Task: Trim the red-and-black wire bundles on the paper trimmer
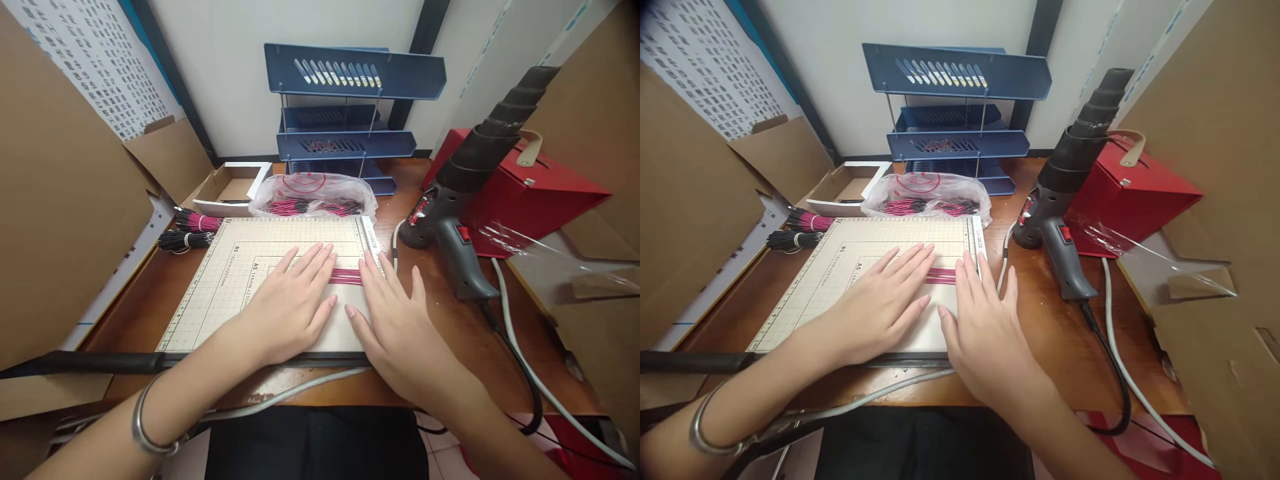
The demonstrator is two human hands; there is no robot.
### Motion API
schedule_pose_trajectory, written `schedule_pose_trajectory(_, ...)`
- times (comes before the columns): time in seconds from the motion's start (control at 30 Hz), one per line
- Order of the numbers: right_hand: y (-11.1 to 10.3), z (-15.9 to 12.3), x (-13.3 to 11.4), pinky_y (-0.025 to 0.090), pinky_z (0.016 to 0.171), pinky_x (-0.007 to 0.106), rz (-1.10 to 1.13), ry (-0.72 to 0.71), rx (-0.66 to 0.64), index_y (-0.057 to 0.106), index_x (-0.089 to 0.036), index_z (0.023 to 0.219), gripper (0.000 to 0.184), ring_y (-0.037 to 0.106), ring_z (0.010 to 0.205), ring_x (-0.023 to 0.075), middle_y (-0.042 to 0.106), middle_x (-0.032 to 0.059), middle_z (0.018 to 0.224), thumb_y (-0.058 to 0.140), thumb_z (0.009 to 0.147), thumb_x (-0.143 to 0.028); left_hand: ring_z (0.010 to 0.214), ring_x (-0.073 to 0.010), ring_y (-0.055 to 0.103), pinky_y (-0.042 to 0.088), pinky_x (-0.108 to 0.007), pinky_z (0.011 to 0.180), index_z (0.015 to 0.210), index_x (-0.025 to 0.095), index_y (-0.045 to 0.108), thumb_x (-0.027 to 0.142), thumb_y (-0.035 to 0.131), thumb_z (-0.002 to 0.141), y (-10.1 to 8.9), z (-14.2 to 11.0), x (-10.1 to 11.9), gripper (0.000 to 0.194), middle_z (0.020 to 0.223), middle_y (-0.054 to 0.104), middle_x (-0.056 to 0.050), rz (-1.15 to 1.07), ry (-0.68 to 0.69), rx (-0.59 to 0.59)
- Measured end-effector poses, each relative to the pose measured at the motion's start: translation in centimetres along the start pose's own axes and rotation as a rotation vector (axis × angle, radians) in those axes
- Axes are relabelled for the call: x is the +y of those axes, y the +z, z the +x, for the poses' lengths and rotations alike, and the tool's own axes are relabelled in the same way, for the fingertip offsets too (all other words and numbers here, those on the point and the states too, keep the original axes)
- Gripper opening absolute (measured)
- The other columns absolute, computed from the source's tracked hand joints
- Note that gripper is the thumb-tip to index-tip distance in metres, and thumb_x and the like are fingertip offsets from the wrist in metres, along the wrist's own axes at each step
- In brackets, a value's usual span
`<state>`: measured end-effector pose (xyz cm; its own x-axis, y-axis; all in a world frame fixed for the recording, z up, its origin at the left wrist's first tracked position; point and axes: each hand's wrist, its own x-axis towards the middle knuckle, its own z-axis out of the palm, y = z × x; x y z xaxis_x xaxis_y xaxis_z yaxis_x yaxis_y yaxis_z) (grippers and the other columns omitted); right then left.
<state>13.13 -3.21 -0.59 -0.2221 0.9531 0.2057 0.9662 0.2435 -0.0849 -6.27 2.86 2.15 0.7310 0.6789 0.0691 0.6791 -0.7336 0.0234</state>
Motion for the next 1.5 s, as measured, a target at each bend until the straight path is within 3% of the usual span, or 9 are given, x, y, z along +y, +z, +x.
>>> schedule_pose_trajectory(0.33,1.2,0.1,-0.1,0.021,0.12,0.074,-0.073,0.044,-0.03,0.031,-0.01,0.16,0.063,0.014,0.158,0.0321,0.023,0.0035,0.167,0.015,0.106,-0.039,0.159,-0.0263,0.013,0.014,-0.045,0.131,0.16,0.001,0.027,0.036,0.027,0.106,2.1,-1.2,1.4,0.064,0.169,0.02,-0.017,-0.038,-0.027,0.039)
schedule_pose_trajectory(0.53,1.5,-0.2,0.0,0.018,0.122,0.071,-0.055,0.022,-0.002,0.036,-0.012,0.158,0.063,0.02,0.157,0.0288,0.028,0.0026,0.165,0.014,0.107,-0.042,0.159,-0.0265,0.015,0.017,-0.048,0.13,0.161,0.001,0.025,0.035,0.03,0.105,1.7,-1.0,1.3,0.065,0.169,0.02,-0.017,-0.106,-0.061,0.015)
schedule_pose_trajectory(0.77,1.1,-0.2,0.1,0.018,0.124,0.067,-0.072,0.042,-0.041,0.035,-0.009,0.158,0.065,0.02,0.157,0.0299,0.029,0.0051,0.165,0.014,0.106,-0.042,0.152,-0.0293,0.037,0.026,-0.053,0.126,0.152,0.009,0.046,0.037,0.043,0.103,0.2,0.9,-1.3,0.057,0.161,0.042,-0.013,-0.188,-0.05,0.171)
schedule_pose_trajectory(0.93,0.8,0.1,-0.1,0.016,0.124,0.067,-0.081,0.059,-0.099,0.033,-0.008,0.159,0.066,0.021,0.157,0.0315,0.028,0.0062,0.165,0.014,0.105,-0.042,0.116,-0.0264,0.065,0.049,-0.045,0.105,0.119,0.016,0.072,0.028,0.062,0.095,1.2,2.0,-2.1,0.029,0.123,0.074,-0.008,-0.363,-0.057,0.342)
schedule_pose_trajectory(1.0,0.7,0.2,-0.2,0.016,0.124,0.067,-0.087,0.059,-0.114,0.033,-0.008,0.159,0.066,0.02,0.157,0.0316,0.028,0.0064,0.165,0.014,0.105,-0.041,0.102,-0.0247,0.066,0.051,-0.042,0.094,0.101,0.019,0.076,0.028,0.066,0.092,1.3,2.5,-2.3,0.016,0.106,0.076,-0.006,-0.43,-0.133,0.331)
schedule_pose_trajectory(1.1,0.5,0.2,-0.2,0.015,0.124,0.068,-0.09,0.058,-0.12,0.032,-0.007,0.159,0.065,0.02,0.157,0.0315,0.028,0.007,0.165,0.016,0.105,-0.04,0.09,-0.0229,0.065,0.05,-0.039,0.086,0.085,0.021,0.078,0.031,0.071,0.089,1.2,2.9,-2.7,0.012,0.093,0.073,-0.005,-0.522,-0.239,0.254)
schedule_pose_trajectory(1.33,0.7,-0.1,-0.2,0.014,0.124,0.069,-0.086,0.05,-0.084,0.035,-0.008,0.158,0.064,0.021,0.157,0.03,0.028,0.0072,0.166,0.017,0.106,-0.041,0.089,-0.0219,0.063,0.047,-0.039,0.086,0.082,0.021,0.077,0.033,0.07,0.091,1.7,2.5,-3.3,0.017,0.089,0.071,-0.005,-0.544,-0.204,0.229)
schedule_pose_trajectory(1.5,1.0,-0.2,0.0,0.014,0.124,0.07,-0.075,0.05,-0.057,0.035,-0.007,0.158,0.065,0.022,0.156,0.0308,0.03,0.0072,0.165,0.016,0.106,-0.041,0.086,-0.0216,0.063,0.048,-0.037,0.08,0.081,0.019,0.075,0.03,0.07,0.088,1.6,2.9,-3.1,0.014,0.09,0.072,-0.005,-0.602,-0.287,0.178)
